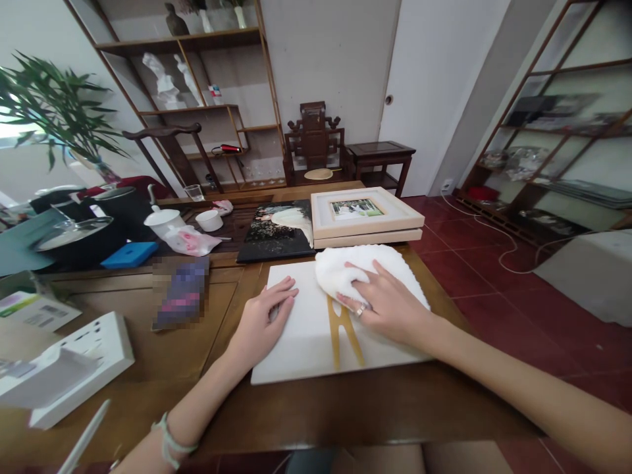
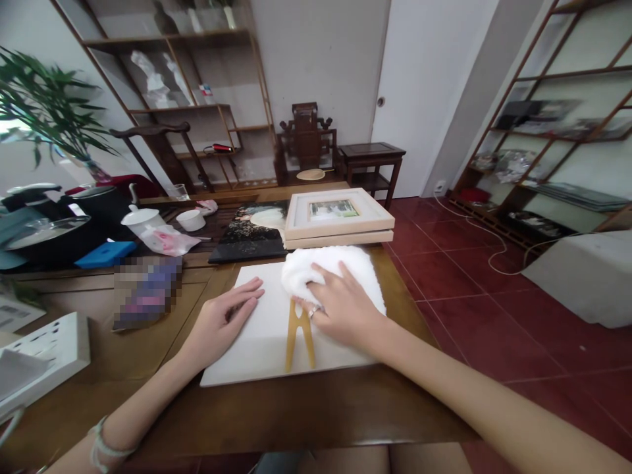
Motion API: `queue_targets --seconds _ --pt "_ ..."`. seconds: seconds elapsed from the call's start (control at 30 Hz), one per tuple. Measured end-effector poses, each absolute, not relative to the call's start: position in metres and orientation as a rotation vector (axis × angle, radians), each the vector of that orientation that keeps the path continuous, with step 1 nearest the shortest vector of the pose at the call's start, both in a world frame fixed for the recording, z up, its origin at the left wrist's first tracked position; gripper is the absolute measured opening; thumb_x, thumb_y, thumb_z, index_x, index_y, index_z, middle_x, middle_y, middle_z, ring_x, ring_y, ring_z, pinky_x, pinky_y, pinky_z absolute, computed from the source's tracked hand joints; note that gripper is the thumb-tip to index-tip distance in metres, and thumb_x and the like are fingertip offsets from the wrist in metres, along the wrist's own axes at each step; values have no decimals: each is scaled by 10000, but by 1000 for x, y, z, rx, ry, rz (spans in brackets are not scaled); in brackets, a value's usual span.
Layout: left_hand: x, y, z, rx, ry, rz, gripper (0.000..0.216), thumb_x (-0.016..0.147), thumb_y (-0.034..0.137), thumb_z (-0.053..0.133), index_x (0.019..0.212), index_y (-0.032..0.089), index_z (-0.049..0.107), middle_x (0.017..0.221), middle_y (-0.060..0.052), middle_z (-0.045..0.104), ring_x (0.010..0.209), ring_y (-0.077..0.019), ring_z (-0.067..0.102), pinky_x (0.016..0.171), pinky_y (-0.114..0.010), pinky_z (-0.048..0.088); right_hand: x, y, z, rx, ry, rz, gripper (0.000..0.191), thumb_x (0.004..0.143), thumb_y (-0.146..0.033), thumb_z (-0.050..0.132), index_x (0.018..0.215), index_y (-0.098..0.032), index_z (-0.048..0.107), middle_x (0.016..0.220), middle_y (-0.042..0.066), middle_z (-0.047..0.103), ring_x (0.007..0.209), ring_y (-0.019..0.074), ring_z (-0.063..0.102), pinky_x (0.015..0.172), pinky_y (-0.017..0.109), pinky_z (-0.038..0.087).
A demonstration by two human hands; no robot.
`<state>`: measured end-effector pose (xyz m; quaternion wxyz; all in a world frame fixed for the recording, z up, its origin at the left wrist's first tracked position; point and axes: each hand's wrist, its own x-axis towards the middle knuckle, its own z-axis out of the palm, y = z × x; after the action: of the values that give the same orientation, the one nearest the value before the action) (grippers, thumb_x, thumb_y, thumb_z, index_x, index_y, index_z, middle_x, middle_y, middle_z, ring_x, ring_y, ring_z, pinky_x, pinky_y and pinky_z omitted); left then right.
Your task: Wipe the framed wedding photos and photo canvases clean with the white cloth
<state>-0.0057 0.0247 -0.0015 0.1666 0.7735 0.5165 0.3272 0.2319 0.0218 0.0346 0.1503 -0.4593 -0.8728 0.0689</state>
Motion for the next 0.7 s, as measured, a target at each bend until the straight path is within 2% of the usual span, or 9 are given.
queue_targets --seconds 0.13,0.3,0.4,0.47,0.57,0.7 --pt "-5 25 -3 2196 1468 931 286 866 323 484 983 181 702 1210 -85 626 1182 -251 539 1048 -453 374 239 25 31 -1382 -2491 159 354 941 -314 353 1056 -139 639 1200 156 621 1335 291 319 1063 579 192" --pt "-5 25 -2 2199 1471 939 279 844 319 511 992 176 698 1206 -95 628 1178 -252 542 1044 -447 381 246 -23 45 -1322 -2645 317 262 888 -235 429 936 -177 680 1217 150 608 1359 320 254 1044 628 215" --pt "-5 24 -2 2216 1462 934 277 831 313 523 994 170 695 1208 -103 625 1178 -256 542 1046 -452 377 250 -58 54 -1299 -2723 482 170 822 -244 532 849 -255 700 1254 78 599 1321 346 328 1009 633 300" --pt "-5 24 -2 2219 1455 935 273 830 309 522 994 172 693 1212 -103 623 1182 -256 539 1047 -456 375 254 -70 58 -1326 -2747 539 138 800 -272 568 818 -270 705 1267 69 592 1270 352 410 998 603 348" --pt "-6 24 -3 2216 1454 918 274 830 312 519 993 172 688 1221 -105 617 1194 -259 527 1054 -468 363 259 -64 58 -1450 -2701 479 223 858 -331 500 912 -241 697 1349 110 512 1246 343 443 1011 564 358" --pt "-6 25 -3 2201 1447 896 280 837 321 511 999 168 681 1236 -110 605 1215 -260 506 1066 -480 340 263 -14 49 -1388 -2683 337 337 924 -333 379 966 -171 671 1330 155 523 1336 304 311 1065 557 266"
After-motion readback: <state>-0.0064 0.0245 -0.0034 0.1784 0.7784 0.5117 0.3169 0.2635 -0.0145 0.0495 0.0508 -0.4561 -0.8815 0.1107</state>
